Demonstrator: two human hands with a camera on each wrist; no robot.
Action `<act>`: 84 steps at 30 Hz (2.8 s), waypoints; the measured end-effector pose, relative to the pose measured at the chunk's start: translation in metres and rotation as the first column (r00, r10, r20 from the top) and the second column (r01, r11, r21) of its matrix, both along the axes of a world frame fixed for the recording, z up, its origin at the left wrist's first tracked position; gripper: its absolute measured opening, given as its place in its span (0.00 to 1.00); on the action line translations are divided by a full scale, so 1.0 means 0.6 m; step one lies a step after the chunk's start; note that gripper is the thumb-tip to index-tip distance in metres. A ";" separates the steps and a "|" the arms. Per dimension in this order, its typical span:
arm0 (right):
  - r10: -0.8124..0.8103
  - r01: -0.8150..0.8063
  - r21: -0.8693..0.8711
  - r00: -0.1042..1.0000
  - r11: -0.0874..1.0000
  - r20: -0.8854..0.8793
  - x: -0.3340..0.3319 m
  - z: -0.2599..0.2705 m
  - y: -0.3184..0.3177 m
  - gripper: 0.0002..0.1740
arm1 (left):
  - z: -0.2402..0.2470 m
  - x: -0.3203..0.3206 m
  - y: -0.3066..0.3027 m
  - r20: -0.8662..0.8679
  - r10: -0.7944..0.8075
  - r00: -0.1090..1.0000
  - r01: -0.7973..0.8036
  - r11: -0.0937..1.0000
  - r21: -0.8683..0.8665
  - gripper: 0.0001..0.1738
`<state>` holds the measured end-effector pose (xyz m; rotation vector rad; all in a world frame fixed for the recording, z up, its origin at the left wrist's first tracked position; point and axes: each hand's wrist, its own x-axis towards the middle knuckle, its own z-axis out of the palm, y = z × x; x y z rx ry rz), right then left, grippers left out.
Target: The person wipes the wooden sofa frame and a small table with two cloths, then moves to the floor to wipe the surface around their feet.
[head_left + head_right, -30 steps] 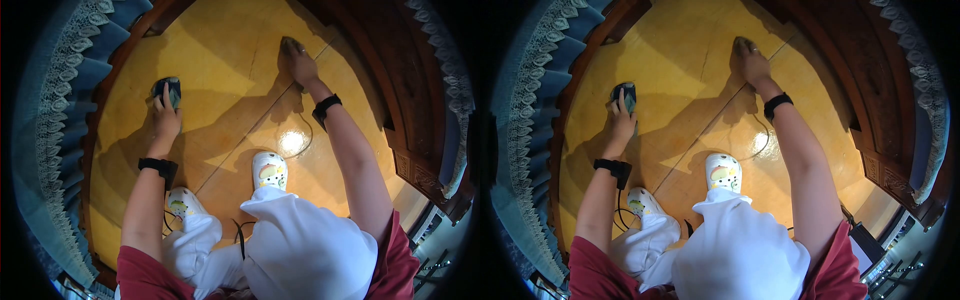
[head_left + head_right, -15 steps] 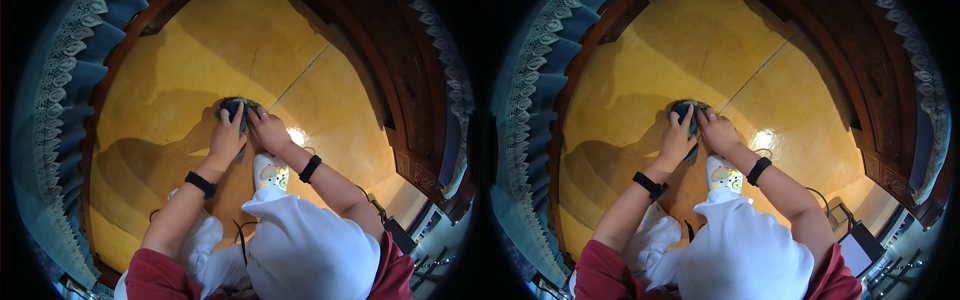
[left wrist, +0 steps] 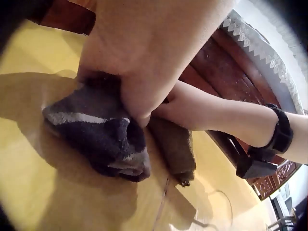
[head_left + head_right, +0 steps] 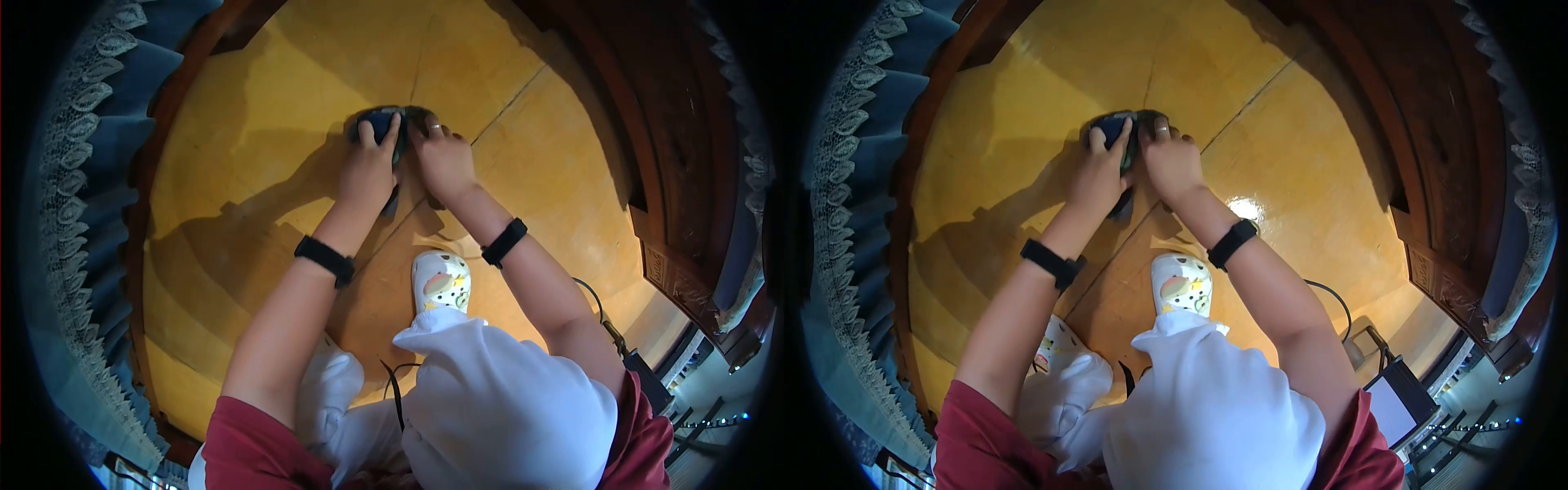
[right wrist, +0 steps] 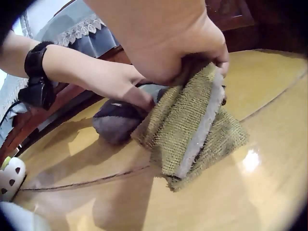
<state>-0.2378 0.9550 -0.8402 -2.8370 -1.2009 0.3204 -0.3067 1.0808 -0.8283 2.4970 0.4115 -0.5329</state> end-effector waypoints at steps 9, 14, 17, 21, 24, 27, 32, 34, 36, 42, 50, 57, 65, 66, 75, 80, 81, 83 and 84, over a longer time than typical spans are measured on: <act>-0.075 0.078 0.020 0.991 0.997 -0.109 0.120 0.015 0.047 0.24 | -0.019 0.121 0.044 0.052 0.012 0.999 -0.010 1.000 -0.021 0.48; -0.119 0.129 0.110 0.989 0.985 -0.092 0.085 0.002 0.039 0.23 | -0.002 0.104 0.032 -0.029 -0.024 0.999 0.026 0.995 0.095 0.47; -0.125 0.134 0.051 0.981 0.990 -0.151 0.041 0.020 0.017 0.26 | -0.005 0.061 0.030 0.005 -0.048 0.999 0.048 0.999 0.010 0.48; -0.014 0.006 -0.043 0.982 0.999 -0.189 -0.019 0.022 -0.023 0.31 | 0.010 -0.008 0.004 -0.082 -0.142 0.986 0.150 0.983 0.101 0.50; 0.035 -0.035 0.007 0.970 0.999 -0.242 -0.075 0.028 -0.054 0.31 | -0.014 -0.067 -0.056 -0.150 -0.168 0.974 0.208 0.928 0.308 0.51; 0.021 -0.013 0.027 0.946 1.000 -0.322 -0.116 0.035 -0.077 0.31 | 0.007 -0.100 -0.091 -0.203 -0.186 0.961 0.236 0.937 0.259 0.51; 0.024 -0.015 0.031 0.957 0.999 -0.288 -0.133 0.018 -0.087 0.31 | 0.011 -0.113 -0.081 -0.143 -0.223 0.964 0.244 0.958 0.151 0.50; 0.033 -0.034 0.003 0.958 0.999 -0.284 -0.133 0.027 -0.083 0.30 | 0.007 -0.117 -0.081 -0.107 -0.240 0.965 0.257 0.944 0.206 0.46; 0.042 -0.051 -0.025 0.959 0.998 -0.280 -0.133 0.034 -0.077 0.29 | 0.001 -0.120 -0.085 -0.072 -0.259 0.963 0.269 0.927 0.262 0.42; 0.048 -0.054 -0.021 0.969 0.998 -0.243 -0.132 0.026 -0.074 0.29 | -0.004 -0.115 -0.079 -0.017 -0.256 0.967 0.251 0.934 0.252 0.46; 0.088 -0.090 -0.007 0.987 0.996 -0.135 -0.089 0.007 -0.060 0.23 | -0.004 -0.064 -0.040 0.075 -0.255 0.964 0.250 0.966 0.069 0.46; 0.067 -0.071 0.054 0.995 0.996 0.074 0.023 -0.009 0.000 0.21 | -0.024 0.051 -0.013 0.123 -0.137 0.983 0.126 0.987 0.098 0.47; 0.070 -0.079 0.035 0.977 0.996 0.200 0.136 -0.031 0.052 0.19 | -0.032 0.160 0.030 0.113 -0.068 0.991 0.053 0.990 0.130 0.50; 0.074 -0.084 0.037 0.976 0.996 0.206 0.150 -0.026 0.064 0.19 | -0.038 0.175 0.039 0.156 -0.074 0.985 0.052 0.988 0.144 0.49; -0.076 0.059 0.075 0.966 0.995 0.247 0.157 -0.039 0.075 0.23 | -0.034 0.188 0.021 0.116 0.033 0.993 -0.064 0.962 0.266 0.43; -0.130 0.113 0.146 0.985 0.983 0.113 0.085 -0.034 0.039 0.24 | -0.013 0.114 0.002 0.115 0.006 0.993 -0.028 0.981 0.191 0.42; -0.123 0.110 0.144 0.989 0.983 0.081 0.068 -0.030 0.031 0.25 | -0.009 0.097 -0.001 0.105 0.009 0.994 -0.024 0.990 0.141 0.43; -0.107 0.098 0.140 0.993 0.985 0.059 0.039 -0.022 0.014 0.26 | -0.016 0.056 -0.015 0.142 -0.007 0.990 -0.020 0.982 0.188 0.42; -0.093 0.091 0.130 0.996 0.987 0.009 0.021 -0.016 0.006 0.27 | -0.022 0.034 -0.028 0.166 -0.035 0.986 -0.005 0.972 0.236 0.41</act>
